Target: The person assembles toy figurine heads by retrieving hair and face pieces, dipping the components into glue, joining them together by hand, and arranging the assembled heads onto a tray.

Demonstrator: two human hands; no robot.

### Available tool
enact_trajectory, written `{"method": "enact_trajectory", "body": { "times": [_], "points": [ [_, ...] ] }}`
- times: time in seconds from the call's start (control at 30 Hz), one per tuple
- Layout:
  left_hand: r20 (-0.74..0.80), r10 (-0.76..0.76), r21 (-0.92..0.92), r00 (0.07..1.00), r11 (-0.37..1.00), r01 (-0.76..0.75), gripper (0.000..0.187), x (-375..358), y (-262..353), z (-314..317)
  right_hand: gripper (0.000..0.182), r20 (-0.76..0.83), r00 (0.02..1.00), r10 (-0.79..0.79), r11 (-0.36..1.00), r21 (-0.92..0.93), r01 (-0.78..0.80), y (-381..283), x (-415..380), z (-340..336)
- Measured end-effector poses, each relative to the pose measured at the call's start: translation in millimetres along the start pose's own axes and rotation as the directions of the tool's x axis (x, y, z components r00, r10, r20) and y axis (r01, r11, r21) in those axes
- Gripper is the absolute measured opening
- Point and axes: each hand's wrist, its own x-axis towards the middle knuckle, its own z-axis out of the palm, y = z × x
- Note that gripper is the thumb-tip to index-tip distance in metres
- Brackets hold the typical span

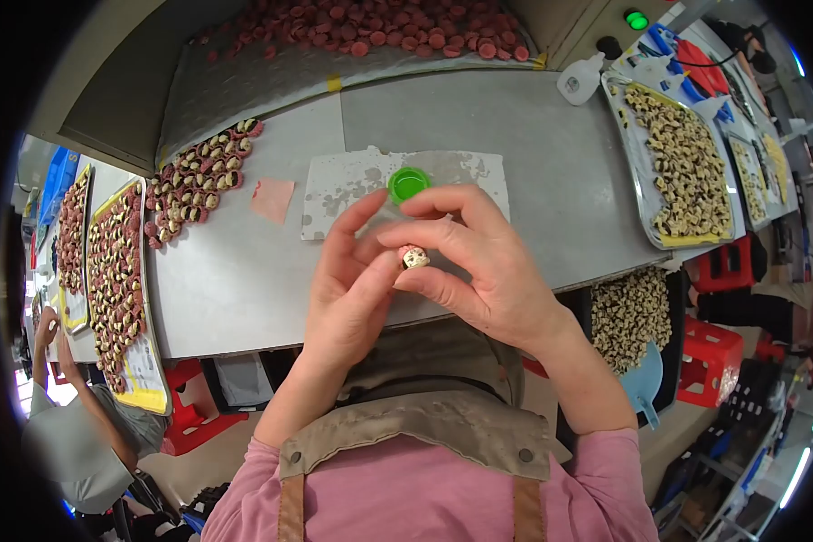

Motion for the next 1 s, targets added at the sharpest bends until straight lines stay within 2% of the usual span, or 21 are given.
{"method": "enact_trajectory", "body": {
  "times": [0.03,0.1,0.13,0.2,0.23,0.27,0.47,0.53,0.6,0.7,0.83,1.0],
  "points": [
    [0.003,0.026,0.016,1.000,1.000,-0.026,0.069,0.5,-1.9,0.2,0.033,-0.032,0.999,-0.006,1.000,-0.021,0.005,2.6,-3.0,0.4],
    [0.085,0.094,0.149,0.992,0.983,-0.106,0.069,-1.3,-4.4,3.0,0.030,-0.099,0.995,-0.015,0.998,-0.057,0.010,7.2,-10.0,3.7],
    [0.129,0.122,0.213,0.984,0.966,-0.147,0.069,-2.2,-6.0,3.9,0.029,-0.103,0.993,0.049,0.999,0.008,-0.049,8.5,-14.4,7.1],
    [0.159,0.098,0.481,0.982,0.862,-0.163,0.064,-1.0,-10.2,3.8,0.027,-0.098,0.979,0.177,0.976,0.143,-0.162,10.7,-22.5,14.8],
    [0.172,0.082,0.601,0.982,0.781,-0.171,0.061,-0.3,-12.6,4.1,0.027,-0.113,0.981,0.159,0.980,0.136,-0.143,15.1,-23.9,16.4],
    [0.152,0.129,0.608,0.980,0.769,-0.196,0.055,0.2,-15.9,6.1,0.027,-0.128,0.982,0.139,0.984,0.129,-0.122,20.3,-24.1,17.4],
    [0.143,0.033,0.602,0.989,0.791,-0.113,0.052,-2.4,-9.1,10.2,0.026,-0.171,0.978,0.122,0.983,0.154,-0.095,18.5,-29.0,19.1],
    [0.088,-0.171,0.440,0.981,0.891,0.116,0.055,-6.3,6.0,16.6,0.026,-0.185,0.980,0.072,0.989,0.142,-0.046,19.3,-33.2,20.9],
    [0.106,-0.366,0.317,0.925,0.894,0.317,0.062,-7.8,20.4,10.4,0.027,-0.193,0.981,-0.011,0.992,0.119,0.035,23.0,-33.0,21.1],
    [0.054,-0.463,0.292,0.885,0.854,0.430,0.063,0.1,25.7,15.3,0.031,-0.191,0.979,-0.074,0.995,0.057,0.086,20.5,-30.7,20.8],
    [0.060,-0.464,0.327,0.884,0.846,0.422,0.060,2.9,26.1,9.2,0.036,-0.210,0.975,-0.076,0.997,0.015,0.081,20.2,-30.9,24.0],
    [-0.021,-0.408,0.351,0.913,0.852,0.389,0.050,-0.7,22.6,12.8,0.037,-0.234,0.972,-0.010,0.999,0.034,0.018,20.1,-33.9,30.2]
  ]
}}
